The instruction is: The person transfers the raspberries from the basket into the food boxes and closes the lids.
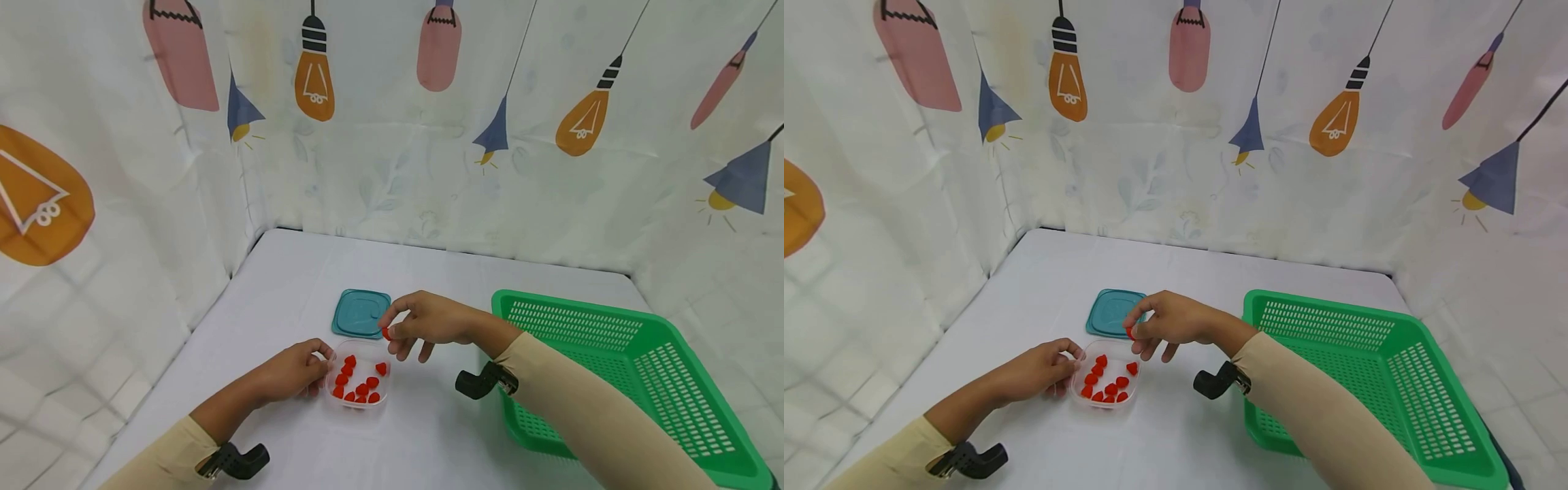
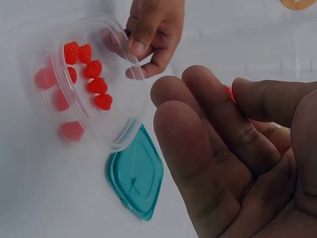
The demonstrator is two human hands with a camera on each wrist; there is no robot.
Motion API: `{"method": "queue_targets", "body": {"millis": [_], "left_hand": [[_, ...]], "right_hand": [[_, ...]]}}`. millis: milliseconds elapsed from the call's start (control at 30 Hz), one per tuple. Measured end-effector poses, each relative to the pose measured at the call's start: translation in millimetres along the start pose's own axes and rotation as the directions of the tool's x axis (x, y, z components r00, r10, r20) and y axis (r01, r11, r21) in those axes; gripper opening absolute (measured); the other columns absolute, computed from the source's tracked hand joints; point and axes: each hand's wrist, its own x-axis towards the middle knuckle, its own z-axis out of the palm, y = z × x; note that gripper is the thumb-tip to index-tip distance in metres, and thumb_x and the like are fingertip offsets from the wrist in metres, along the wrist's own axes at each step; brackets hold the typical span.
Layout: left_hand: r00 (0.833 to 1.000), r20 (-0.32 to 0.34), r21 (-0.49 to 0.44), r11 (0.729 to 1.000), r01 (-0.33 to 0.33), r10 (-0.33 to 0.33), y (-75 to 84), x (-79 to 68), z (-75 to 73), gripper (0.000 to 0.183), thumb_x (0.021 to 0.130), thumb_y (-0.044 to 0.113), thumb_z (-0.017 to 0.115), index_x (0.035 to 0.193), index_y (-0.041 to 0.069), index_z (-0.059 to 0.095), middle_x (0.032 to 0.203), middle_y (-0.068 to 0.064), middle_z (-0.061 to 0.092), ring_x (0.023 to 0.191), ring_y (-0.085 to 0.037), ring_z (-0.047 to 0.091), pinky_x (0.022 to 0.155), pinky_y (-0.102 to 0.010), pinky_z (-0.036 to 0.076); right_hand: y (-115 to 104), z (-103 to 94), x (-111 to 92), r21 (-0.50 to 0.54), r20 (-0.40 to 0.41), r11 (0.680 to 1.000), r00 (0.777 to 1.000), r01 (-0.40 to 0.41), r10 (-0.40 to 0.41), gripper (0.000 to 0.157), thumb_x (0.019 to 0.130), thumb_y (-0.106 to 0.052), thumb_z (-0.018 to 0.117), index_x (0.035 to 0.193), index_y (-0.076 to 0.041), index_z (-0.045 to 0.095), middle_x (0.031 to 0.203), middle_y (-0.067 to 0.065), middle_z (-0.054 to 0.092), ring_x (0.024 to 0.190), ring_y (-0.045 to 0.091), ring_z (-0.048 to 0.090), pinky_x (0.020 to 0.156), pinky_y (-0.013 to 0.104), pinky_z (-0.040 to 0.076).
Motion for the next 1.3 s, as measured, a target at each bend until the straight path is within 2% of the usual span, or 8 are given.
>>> {"method": "queue_targets", "body": {"millis": [200, 433, 667, 900, 1133, 1300], "left_hand": [[0.999, 0.014, -0.009, 0.999, -0.033, 0.033, -1.7, -1.1, -1.0, 0.028, 0.101, 0.019, 0.065, 0.124, 0.006, 0.055, 0.077, -0.008, 0.064, 0.069, -0.024, 0.059, 0.063, -0.036, 0.051], [1.000, 0.011, -0.005, 1.000, -0.012, 0.012, -0.3, -0.6, -0.2, 0.027, 0.101, 0.018, 0.065, 0.123, 0.007, 0.055, 0.078, -0.008, 0.064, 0.070, -0.024, 0.060, 0.064, -0.035, 0.051], [1.000, 0.007, 0.001, 1.000, 0.000, 0.000, 2.6, -1.1, -0.4, 0.029, 0.101, 0.020, 0.065, 0.124, 0.007, 0.055, 0.078, -0.008, 0.064, 0.070, -0.024, 0.059, 0.064, -0.036, 0.051], [1.000, 0.012, -0.003, 1.000, 0.002, -0.001, 2.0, 0.3, -0.8, 0.029, 0.101, 0.019, 0.065, 0.125, 0.007, 0.055, 0.078, -0.009, 0.064, 0.071, -0.025, 0.059, 0.064, -0.036, 0.051], [1.000, 0.005, 0.010, 1.000, 0.008, -0.008, 2.3, 2.9, -0.1, 0.027, 0.100, 0.018, 0.065, 0.123, 0.008, 0.055, 0.078, -0.009, 0.064, 0.070, -0.024, 0.060, 0.064, -0.036, 0.051], [1.000, -0.003, 0.019, 1.000, 0.018, -0.018, 4.7, 1.5, 0.8, 0.027, 0.100, 0.018, 0.066, 0.123, 0.008, 0.055, 0.077, -0.008, 0.064, 0.070, -0.025, 0.060, 0.064, -0.036, 0.052]], "right_hand": [[1, -0.7, -1, -0.031, -0.011, 0.999, 1.000, -0.013, 0.012, 0.021, 0.101, -0.017, 0.066, 0.122, -0.016, 0.069, 0.095, 0.008, 0.076, 0.083, 0.028, 0.075, 0.063, 0.043, 0.060], [16, -21.4, -16, -0.033, -0.085, 0.999, 0.996, -0.037, 0.034, 0.022, 0.101, -0.017, 0.065, 0.123, -0.015, 0.067, 0.096, 0.009, 0.075, 0.085, 0.029, 0.074, 0.065, 0.043, 0.060], [43, -50.1, -46, -0.010, -0.179, 0.998, 0.982, -0.069, 0.066, 0.025, 0.101, -0.022, 0.066, 0.125, -0.014, 0.066, 0.100, 0.012, 0.075, 0.089, 0.030, 0.073, 0.065, 0.044, 0.058], [67, -75.3, -78, 0.056, -0.232, 0.995, 0.968, -0.086, 0.097, 0.030, 0.101, -0.021, 0.065, 0.129, -0.008, 0.063, 0.101, 0.017, 0.074, 0.089, 0.034, 0.071, 0.063, 0.040, 0.055], [93, -93.3, -108, 0.062, -0.269, 0.989, 0.953, -0.131, 0.143, 0.034, 0.103, -0.022, 0.062, 0.131, -0.003, 0.059, 0.100, 0.018, 0.072, 0.090, 0.036, 0.071, 0.062, 0.041, 0.054], [117, -99.6, -120, 0.067, -0.296, 0.984, 0.938, -0.166, 0.179, 0.039, 0.105, -0.026, 0.060, 0.135, -0.001, 0.057, 0.104, 0.021, 0.070, 0.092, 0.036, 0.069, 0.062, 0.044, 0.055]]}}
